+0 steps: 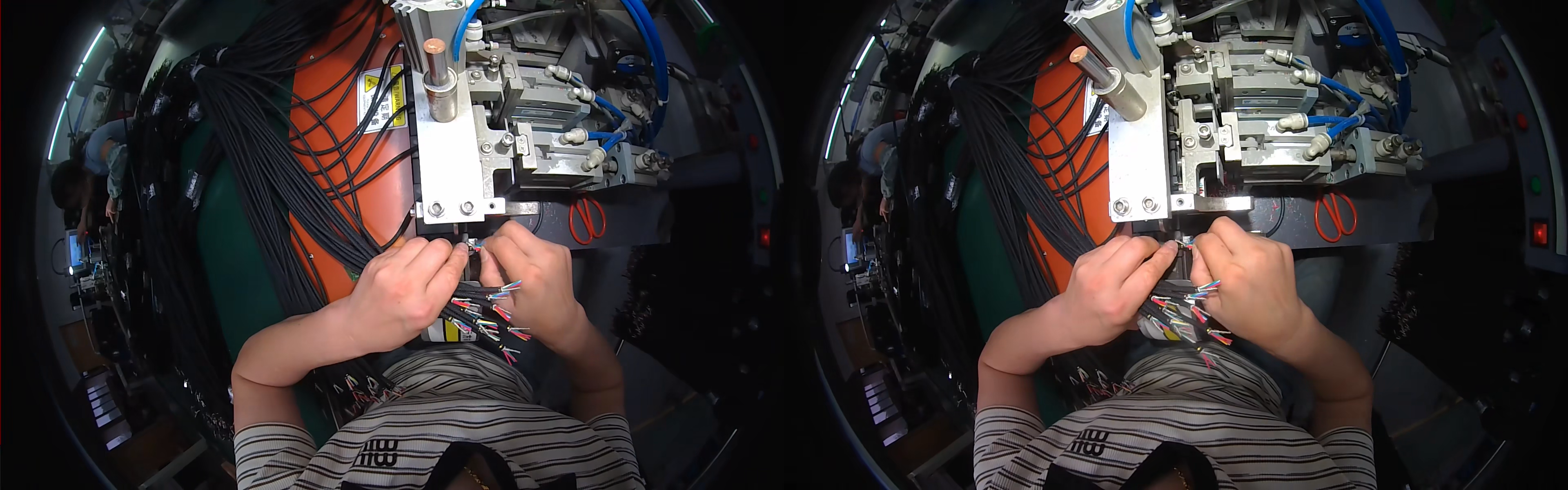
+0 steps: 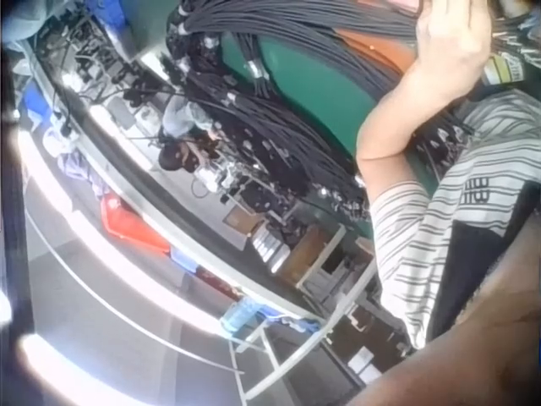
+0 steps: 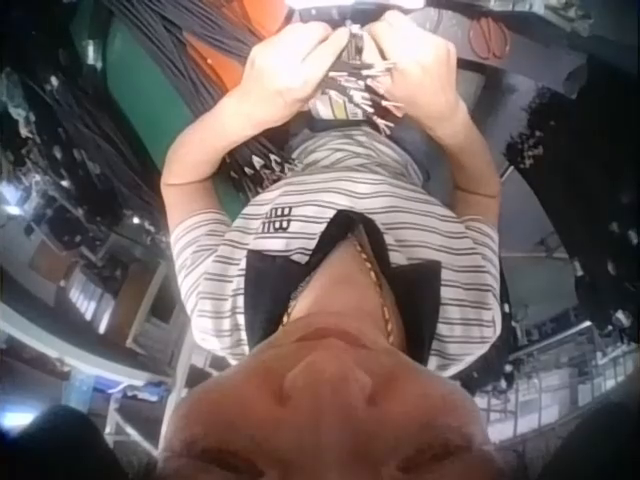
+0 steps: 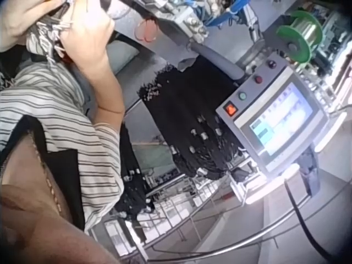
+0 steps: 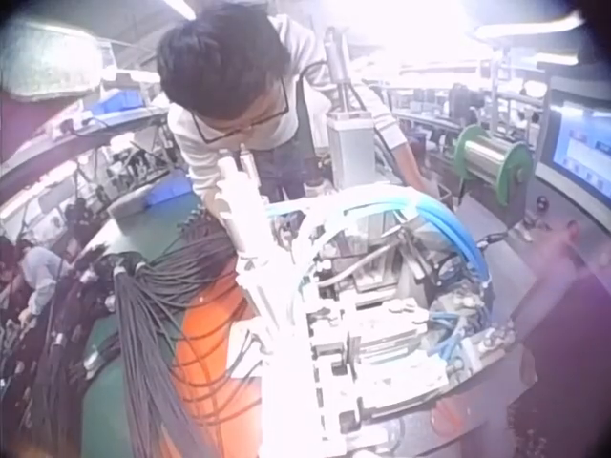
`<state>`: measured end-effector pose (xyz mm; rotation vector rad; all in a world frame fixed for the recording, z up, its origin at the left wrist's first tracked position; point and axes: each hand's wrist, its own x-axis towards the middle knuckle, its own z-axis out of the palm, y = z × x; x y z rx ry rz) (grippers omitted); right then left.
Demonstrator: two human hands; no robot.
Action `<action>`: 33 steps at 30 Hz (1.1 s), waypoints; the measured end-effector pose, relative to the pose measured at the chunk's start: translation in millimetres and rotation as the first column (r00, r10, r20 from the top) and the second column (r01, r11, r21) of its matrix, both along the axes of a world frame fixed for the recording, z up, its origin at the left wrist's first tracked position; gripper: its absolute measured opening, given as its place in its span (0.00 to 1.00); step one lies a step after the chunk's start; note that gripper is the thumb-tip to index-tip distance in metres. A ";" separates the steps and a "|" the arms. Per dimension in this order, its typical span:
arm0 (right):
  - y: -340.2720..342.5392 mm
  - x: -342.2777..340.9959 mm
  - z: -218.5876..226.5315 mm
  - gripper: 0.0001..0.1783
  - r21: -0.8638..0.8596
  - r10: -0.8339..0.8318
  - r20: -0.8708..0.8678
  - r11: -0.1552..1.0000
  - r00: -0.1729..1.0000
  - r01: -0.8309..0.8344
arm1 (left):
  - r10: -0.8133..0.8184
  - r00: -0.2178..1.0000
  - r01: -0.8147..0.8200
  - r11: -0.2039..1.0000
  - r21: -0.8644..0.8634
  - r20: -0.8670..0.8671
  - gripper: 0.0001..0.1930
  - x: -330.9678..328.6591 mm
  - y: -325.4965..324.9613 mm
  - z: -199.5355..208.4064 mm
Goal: Assembling wire bundles and feeding them into a crimping or labeling machine on a factory assembly line.
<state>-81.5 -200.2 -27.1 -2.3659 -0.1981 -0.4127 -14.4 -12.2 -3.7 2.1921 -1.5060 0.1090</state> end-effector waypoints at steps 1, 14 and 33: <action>0.3 0.3 -0.1 0.04 0.000 0.000 -0.001 1.000 1.000 0.000 | 0.001 1.000 -0.001 1.000 0.004 -0.001 0.22 0.2 -0.8 0.6; -8.6 5.7 6.9 0.04 -0.166 0.065 -0.099 0.983 0.993 -0.081 | -0.090 0.989 0.070 0.984 0.166 0.117 0.21 3.2 -9.3 9.7; -7.5 2.5 -18.7 0.03 0.190 -0.015 -0.139 0.981 0.990 0.041 | -0.005 0.999 -0.001 0.991 0.131 0.048 0.20 1.8 -8.4 9.7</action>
